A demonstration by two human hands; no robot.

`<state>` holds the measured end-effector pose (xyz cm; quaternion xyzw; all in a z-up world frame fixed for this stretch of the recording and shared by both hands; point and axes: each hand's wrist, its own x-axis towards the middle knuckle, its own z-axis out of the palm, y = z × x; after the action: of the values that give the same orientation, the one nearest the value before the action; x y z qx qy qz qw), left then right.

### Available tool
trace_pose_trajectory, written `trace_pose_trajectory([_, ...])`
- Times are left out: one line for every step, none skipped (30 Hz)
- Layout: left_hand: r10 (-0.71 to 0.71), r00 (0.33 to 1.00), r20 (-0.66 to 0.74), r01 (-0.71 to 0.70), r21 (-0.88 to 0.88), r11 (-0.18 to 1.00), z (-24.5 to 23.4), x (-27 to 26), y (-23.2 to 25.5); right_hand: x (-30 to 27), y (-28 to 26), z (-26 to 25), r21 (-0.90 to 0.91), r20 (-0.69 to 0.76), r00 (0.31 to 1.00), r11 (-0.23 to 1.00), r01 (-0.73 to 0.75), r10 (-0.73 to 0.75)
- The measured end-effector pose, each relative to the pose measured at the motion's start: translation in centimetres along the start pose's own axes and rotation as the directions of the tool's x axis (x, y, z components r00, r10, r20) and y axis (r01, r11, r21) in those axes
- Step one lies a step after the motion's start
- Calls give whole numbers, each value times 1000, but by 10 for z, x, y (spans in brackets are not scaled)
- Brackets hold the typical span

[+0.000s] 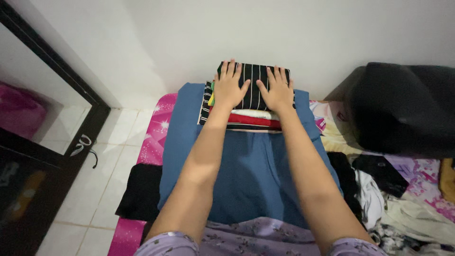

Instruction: The person folds a striped shirt and a black long-sleeved shirt on a bed, smoothing and aligning each piece before stacking them. The person then picks up a white shirt and begins to unfold it.

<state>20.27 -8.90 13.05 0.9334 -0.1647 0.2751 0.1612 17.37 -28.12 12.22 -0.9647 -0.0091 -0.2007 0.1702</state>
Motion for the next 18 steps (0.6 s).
trace_pose_trajectory([-4, 1000, -1, 4, 9, 1000, 3, -2, 0, -2, 2, 2, 2, -11, 1000, 1000, -7, 7])
trace_pose_trajectory([-18, 1000, -2, 18, -24, 1000, 5, -3, -1, -5, 4, 2, 4, -22, 1000, 1000, -14, 15])
trace_pose_trajectory([-33, 999, 1, 33, -57, 998, 7, -5, -6, -8, 6, 4, 5, -14, 999, 1000, -28, 28])
trace_pose_trajectory([-48, 999, 5, 48, -90, 995, 10, -7, -10, -11, 9, 4, 5, -6, 999, 999, -42, 42])
trace_pose_trajectory([-63, 998, -22, 60, -116, 991, 11, -13, -14, -17, 13, 4, 5, 1, 998, 998, -57, 57])
trace_pose_trajectory([-79, 996, -49, 72, -143, 987, 12, -19, -19, -23, 17, 3, 17, -11, 998, 998, -61, 62])
trace_pose_trajectory([-99, 993, -70, 86, -169, 982, 12, -29, -23, -32, 20, 5, 30, -17, 998, 997, -67, 68])
trace_pose_trajectory([-88, 991, -98, 58, -271, 961, 12, -37, -26, -41, 24, 5, 42, -23, 997, 996, -73, 74])
trace_pose_trajectory([-81, 989, -123, 30, -369, 929, 11, -46, -29, -50, 29, 6, 79, -31, 997, 994, -70, 73])
trace_pose_trajectory([-78, 986, -148, 1, -461, 887, 9, -55, -31, -61, 34, 8, 117, -39, 997, 991, -68, 73])
trace_pose_trajectory([-160, 986, -55, 117, -459, 881, 6, -66, -32, -73, 39, 9, 154, -47, 996, 986, -67, 75])
trace_pose_trajectory([-239, 970, 38, 231, -444, 866, 2, -75, -34, -84, 44, 12, 208, -54, 996, 976, -64, 76])
trace_pose_trajectory([-314, 940, 134, 341, -420, 841, 1, -86, -33, -97, 49, 15, 259, -61, 995, 964, -63, 82])
trace_pose_trajectory([-361, 925, 122, 376, -445, 813, -1, -98, -32, -110, 56, 17, 309, -68, 994, 949, -63, 88])
trace_pose_trajectory([-406, 907, 112, 408, -470, 783, -1, -110, -29, -123, 64, 18, 301, -49, 992, 949, -93, 113])
trace_pose_trajectory([-450, 887, 104, 439, -494, 750, 0, -123, -26, -137, 70, 18, 292, -31, 990, 948, -123, 138])
trace_pose_trajectory([-484, 874, 39, 435, -503, 746, 3, -141, -21, -151, 76, 18, 283, -12, 987, 948, -148, 158])
trace_pose_trajectory([-515, 857, -27, 431, -512, 743, 6, -163, -13, -170, 83, 14, 161, 83, 985, 973, -164, 152])
